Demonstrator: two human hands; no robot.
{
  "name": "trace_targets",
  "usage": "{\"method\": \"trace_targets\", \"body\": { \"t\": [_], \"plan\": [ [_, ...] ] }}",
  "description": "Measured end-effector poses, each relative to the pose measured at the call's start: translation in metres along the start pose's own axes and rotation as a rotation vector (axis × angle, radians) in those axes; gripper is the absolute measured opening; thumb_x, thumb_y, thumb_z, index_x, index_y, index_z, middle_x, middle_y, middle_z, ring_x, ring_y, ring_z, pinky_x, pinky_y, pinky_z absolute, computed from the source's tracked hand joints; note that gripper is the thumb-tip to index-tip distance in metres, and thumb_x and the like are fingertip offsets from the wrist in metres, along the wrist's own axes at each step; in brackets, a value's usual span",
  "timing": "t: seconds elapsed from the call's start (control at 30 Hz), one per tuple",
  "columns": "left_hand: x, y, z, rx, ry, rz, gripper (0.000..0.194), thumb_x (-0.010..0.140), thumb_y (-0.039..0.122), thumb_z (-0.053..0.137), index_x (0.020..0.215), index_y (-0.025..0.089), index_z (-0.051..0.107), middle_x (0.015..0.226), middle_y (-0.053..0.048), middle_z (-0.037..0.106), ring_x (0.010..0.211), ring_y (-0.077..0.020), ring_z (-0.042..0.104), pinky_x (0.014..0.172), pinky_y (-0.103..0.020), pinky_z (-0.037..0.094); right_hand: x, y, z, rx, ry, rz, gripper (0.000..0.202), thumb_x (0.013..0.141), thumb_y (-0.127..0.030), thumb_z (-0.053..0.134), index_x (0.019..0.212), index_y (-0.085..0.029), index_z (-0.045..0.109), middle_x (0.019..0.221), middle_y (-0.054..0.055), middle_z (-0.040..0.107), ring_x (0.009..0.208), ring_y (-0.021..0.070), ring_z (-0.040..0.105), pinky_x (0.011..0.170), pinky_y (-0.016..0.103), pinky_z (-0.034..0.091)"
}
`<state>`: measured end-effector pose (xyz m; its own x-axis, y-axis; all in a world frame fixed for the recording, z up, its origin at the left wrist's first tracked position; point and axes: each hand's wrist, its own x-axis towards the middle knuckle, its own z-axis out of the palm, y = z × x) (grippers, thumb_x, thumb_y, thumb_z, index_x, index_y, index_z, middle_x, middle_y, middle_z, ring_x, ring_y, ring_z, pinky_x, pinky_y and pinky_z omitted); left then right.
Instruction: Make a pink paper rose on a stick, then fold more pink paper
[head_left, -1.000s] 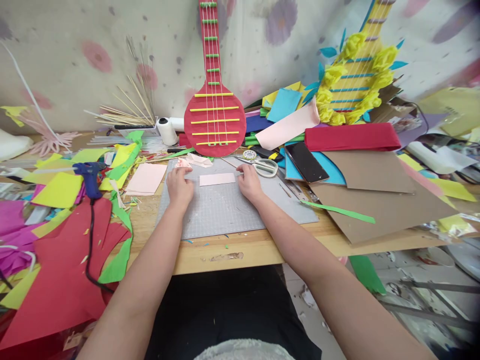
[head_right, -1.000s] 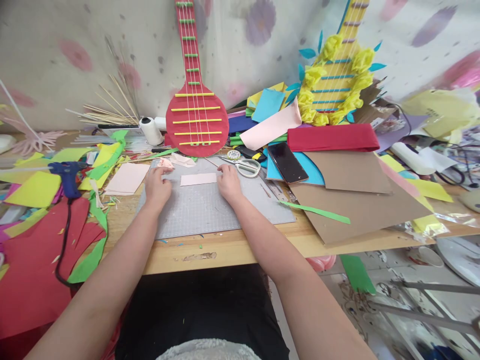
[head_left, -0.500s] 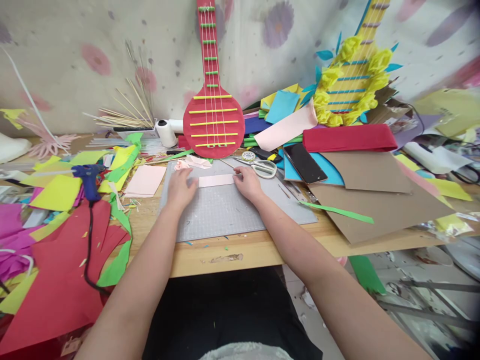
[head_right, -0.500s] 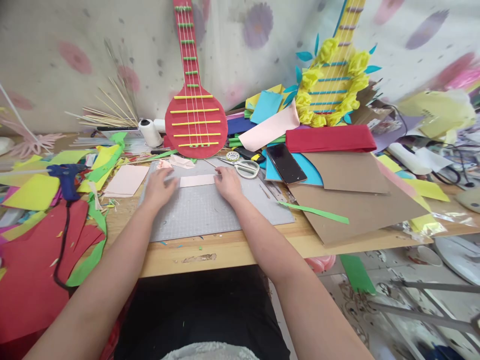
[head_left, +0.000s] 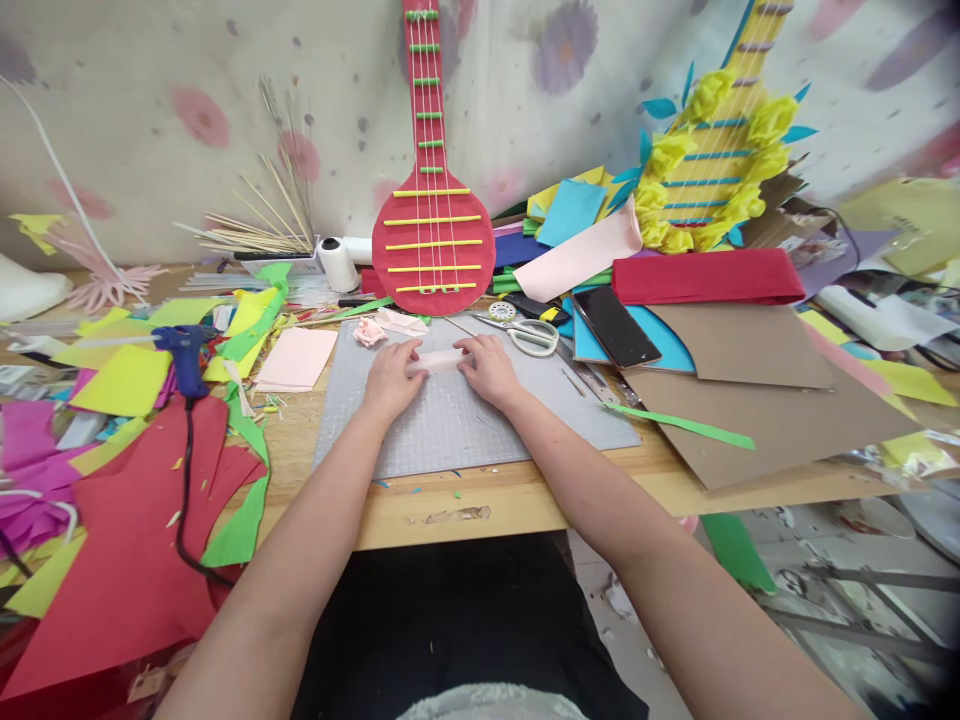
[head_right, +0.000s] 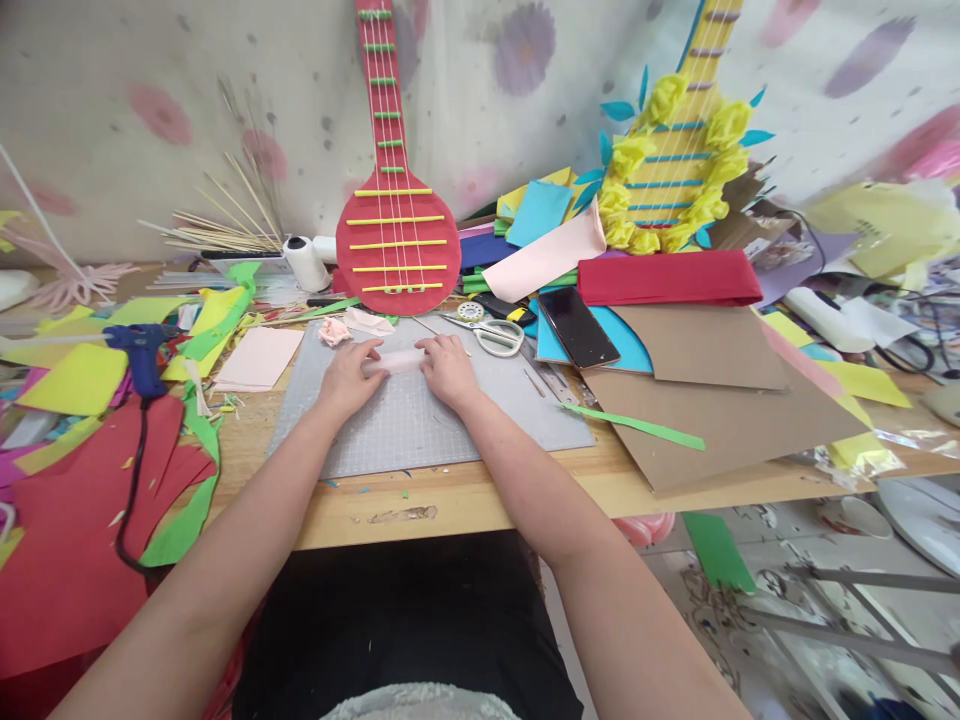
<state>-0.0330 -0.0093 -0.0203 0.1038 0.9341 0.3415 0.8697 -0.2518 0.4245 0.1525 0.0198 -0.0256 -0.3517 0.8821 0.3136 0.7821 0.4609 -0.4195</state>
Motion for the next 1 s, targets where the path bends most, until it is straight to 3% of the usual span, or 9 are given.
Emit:
{"method": "trace_targets", "body": {
  "t": [0.1, 0.27, 0.37, 0.5, 0.63, 0.7, 0.87, 1.0],
  "plan": [
    [0.000, 0.002, -0.001, -0.026, 0.006, -0.001, 0.044, 0.072, 0.022, 0.058, 0.116, 0.019, 0.051, 0.096, -0.005, 0.060, 0.094, -0.0193, 0.053, 0.088, -0.032, 0.040, 0.000, 0.000, 0.001, -0.014, -0.006, 0.006, 0.031, 0.078, -0.014, 0.047, 0.106, -0.021, 0.059, 0.097, 0.006, 0.056, 0.099, 0.0197, 0.042, 0.087, 0.034, 0.035],
    [-0.001, 0.003, -0.004, -0.010, 0.011, 0.043, 0.063, 0.064, 0.030, 0.067, 0.122, 0.019, 0.046, 0.112, -0.008, 0.057, 0.109, -0.0243, 0.046, 0.095, -0.037, 0.035, -0.001, -0.003, 0.000, -0.026, -0.001, -0.017, 0.028, 0.075, -0.009, 0.044, 0.093, -0.021, 0.063, 0.096, 0.006, 0.053, 0.098, 0.0199, 0.040, 0.084, 0.032, 0.036],
    [-0.001, 0.004, -0.004, -0.038, -0.042, 0.024, 0.061, 0.065, 0.024, 0.064, 0.123, 0.020, 0.044, 0.102, -0.005, 0.061, 0.103, -0.0236, 0.050, 0.093, -0.038, 0.035, -0.001, -0.006, -0.003, -0.035, 0.018, -0.014, 0.028, 0.073, -0.006, 0.043, 0.090, -0.019, 0.061, 0.100, 0.007, 0.052, 0.101, 0.0203, 0.039, 0.085, 0.032, 0.036],
    [-0.001, 0.007, -0.004, -0.008, -0.016, -0.028, 0.047, 0.070, 0.018, 0.056, 0.116, 0.021, 0.049, 0.083, -0.002, 0.063, 0.093, -0.0221, 0.054, 0.090, -0.037, 0.036, -0.002, -0.010, -0.007, -0.063, 0.048, -0.040, 0.031, 0.074, -0.009, 0.044, 0.099, -0.019, 0.058, 0.108, 0.008, 0.050, 0.106, 0.0221, 0.037, 0.090, 0.037, 0.033],
    [-0.001, 0.014, -0.001, 0.099, 0.122, -0.044, 0.044, 0.070, 0.015, 0.053, 0.114, 0.020, 0.050, 0.084, -0.004, 0.063, 0.098, -0.0246, 0.051, 0.091, -0.038, 0.033, -0.003, -0.019, -0.011, -0.073, 0.069, -0.134, 0.041, 0.076, -0.014, 0.047, 0.116, -0.021, 0.052, 0.122, 0.008, 0.046, 0.114, 0.0238, 0.033, 0.096, 0.041, 0.030],
    [-0.002, 0.020, 0.001, 0.135, 0.125, 0.006, 0.045, 0.071, 0.014, 0.051, 0.115, 0.019, 0.050, 0.085, -0.005, 0.063, 0.097, -0.0249, 0.051, 0.091, -0.038, 0.032, -0.003, -0.023, -0.010, -0.064, 0.067, -0.182, 0.042, 0.077, -0.014, 0.046, 0.118, -0.021, 0.052, 0.124, 0.007, 0.046, 0.116, 0.0238, 0.032, 0.097, 0.042, 0.029],
    [-0.005, 0.028, 0.002, 0.110, 0.017, 0.107, 0.050, 0.067, 0.018, 0.054, 0.117, 0.018, 0.049, 0.090, -0.006, 0.063, 0.095, -0.0248, 0.052, 0.088, -0.038, 0.033, 0.001, -0.018, 0.000, 0.001, 0.039, -0.246, 0.025, 0.077, -0.010, 0.041, 0.086, -0.018, 0.064, 0.112, 0.007, 0.054, 0.115, 0.0213, 0.034, 0.097, 0.039, 0.032],
    [-0.006, 0.018, -0.004, -0.044, -0.007, 0.045, 0.036, 0.068, 0.014, 0.049, 0.103, 0.020, 0.056, 0.096, -0.004, 0.062, 0.094, -0.0201, 0.053, 0.089, -0.035, 0.035, 0.008, -0.004, 0.006, 0.047, 0.031, -0.179, 0.029, 0.074, -0.005, 0.037, 0.078, -0.017, 0.063, 0.104, 0.008, 0.057, 0.115, 0.0190, 0.038, 0.097, 0.037, 0.033]
  ]
}}
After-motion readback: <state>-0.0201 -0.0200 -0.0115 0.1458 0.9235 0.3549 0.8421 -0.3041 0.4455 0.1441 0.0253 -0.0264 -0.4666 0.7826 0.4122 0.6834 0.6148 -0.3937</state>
